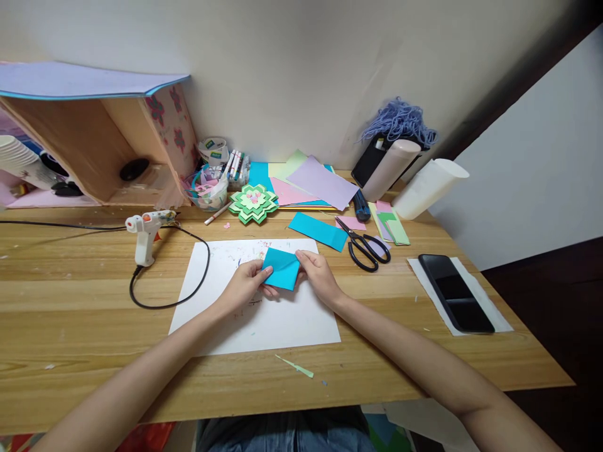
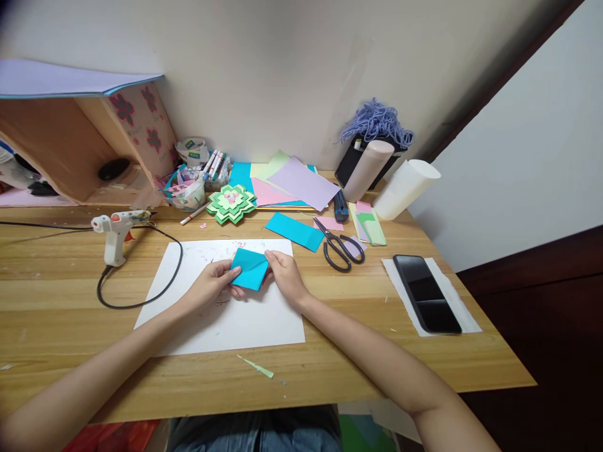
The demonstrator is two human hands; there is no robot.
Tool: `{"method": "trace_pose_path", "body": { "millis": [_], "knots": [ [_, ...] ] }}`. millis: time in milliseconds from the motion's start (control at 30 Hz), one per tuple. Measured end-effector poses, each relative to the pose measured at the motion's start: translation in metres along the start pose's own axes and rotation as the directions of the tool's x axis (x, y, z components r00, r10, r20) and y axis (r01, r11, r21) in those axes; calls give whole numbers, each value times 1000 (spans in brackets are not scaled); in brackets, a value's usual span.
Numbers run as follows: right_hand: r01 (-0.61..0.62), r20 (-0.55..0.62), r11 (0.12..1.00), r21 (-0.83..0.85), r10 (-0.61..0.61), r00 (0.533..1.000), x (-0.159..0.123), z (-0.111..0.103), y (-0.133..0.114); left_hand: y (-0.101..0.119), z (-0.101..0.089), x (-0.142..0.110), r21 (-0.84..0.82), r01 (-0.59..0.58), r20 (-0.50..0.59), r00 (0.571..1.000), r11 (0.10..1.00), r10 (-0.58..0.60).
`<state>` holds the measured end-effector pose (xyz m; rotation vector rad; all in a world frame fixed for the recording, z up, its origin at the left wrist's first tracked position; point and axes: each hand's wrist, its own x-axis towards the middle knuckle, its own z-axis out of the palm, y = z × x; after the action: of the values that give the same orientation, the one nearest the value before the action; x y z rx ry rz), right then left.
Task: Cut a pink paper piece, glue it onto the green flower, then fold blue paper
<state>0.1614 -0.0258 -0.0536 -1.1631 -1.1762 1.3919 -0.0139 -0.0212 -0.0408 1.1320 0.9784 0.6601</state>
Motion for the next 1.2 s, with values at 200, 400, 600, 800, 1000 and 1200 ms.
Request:
{"method": "trace_pose_path", "body": {
  "millis": [200, 400, 600, 800, 1000, 1200],
  "knots": [
    [-168, 323, 984, -65, 180, 929, 1, 0, -7, 0, 2, -3, 132, -153, -116, 979, 979, 169],
    [-194, 379, 977, -87, 212, 901, 2, -2, -6, -3, 4, -4, 198, -182, -155, 965, 963, 214],
    [-173, 472, 963, -206, 253, 845, 2, -6, -10, -2, 4, -3, 171, -160, -153, 970, 972, 187],
    [-64, 350, 977, -205, 134, 927, 3, -7, -6, 4, -1, -6, 190, -121, -28, 991, 974, 129],
    [68, 183, 950, -305, -12, 983, 0, -2, -2, 8, -8, -8, 282, -91, 92, 993, 955, 67],
    [-22, 146, 986, -165, 47, 988, -1, 1, 0, 8, -8, -7, 186, 8, 146, 989, 982, -35]
  ]
}}
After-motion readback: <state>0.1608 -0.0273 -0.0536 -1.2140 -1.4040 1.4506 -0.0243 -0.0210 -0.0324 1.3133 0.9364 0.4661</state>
